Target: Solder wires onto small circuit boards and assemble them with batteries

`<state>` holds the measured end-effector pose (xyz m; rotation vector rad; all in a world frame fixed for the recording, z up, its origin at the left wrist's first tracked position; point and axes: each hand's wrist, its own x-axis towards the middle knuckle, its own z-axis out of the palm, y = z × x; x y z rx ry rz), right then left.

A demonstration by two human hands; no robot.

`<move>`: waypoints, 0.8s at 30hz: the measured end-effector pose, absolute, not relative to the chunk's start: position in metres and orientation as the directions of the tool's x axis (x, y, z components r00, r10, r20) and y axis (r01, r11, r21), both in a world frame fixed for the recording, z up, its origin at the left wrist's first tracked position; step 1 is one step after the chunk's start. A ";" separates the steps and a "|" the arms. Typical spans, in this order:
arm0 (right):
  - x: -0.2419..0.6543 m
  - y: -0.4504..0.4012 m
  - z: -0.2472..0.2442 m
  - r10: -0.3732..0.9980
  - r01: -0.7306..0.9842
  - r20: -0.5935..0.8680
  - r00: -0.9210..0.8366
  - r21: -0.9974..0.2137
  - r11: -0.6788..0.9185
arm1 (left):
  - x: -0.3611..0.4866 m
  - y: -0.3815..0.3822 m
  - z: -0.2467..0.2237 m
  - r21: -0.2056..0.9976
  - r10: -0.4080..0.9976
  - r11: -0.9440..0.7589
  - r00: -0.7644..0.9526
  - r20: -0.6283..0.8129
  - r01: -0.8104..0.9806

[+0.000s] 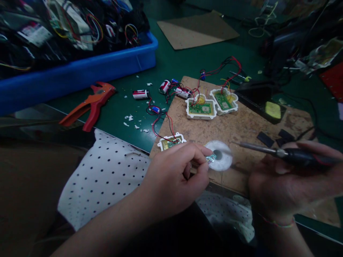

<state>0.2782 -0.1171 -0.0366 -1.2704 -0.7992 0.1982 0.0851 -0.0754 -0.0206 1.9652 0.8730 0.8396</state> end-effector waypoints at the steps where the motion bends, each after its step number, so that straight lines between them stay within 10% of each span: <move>1: 0.279 -0.116 -0.037 0.414 0.343 0.471 0.779 -0.873 0.347 | 0.085 -0.075 -0.020 0.860 0.809 -0.431 0.539 0.235 0.272; 24: 0.271 -0.121 -0.033 0.517 0.319 0.416 0.748 -0.909 0.270 | 0.086 -0.076 -0.020 0.863 0.809 -0.425 0.543 0.226 0.273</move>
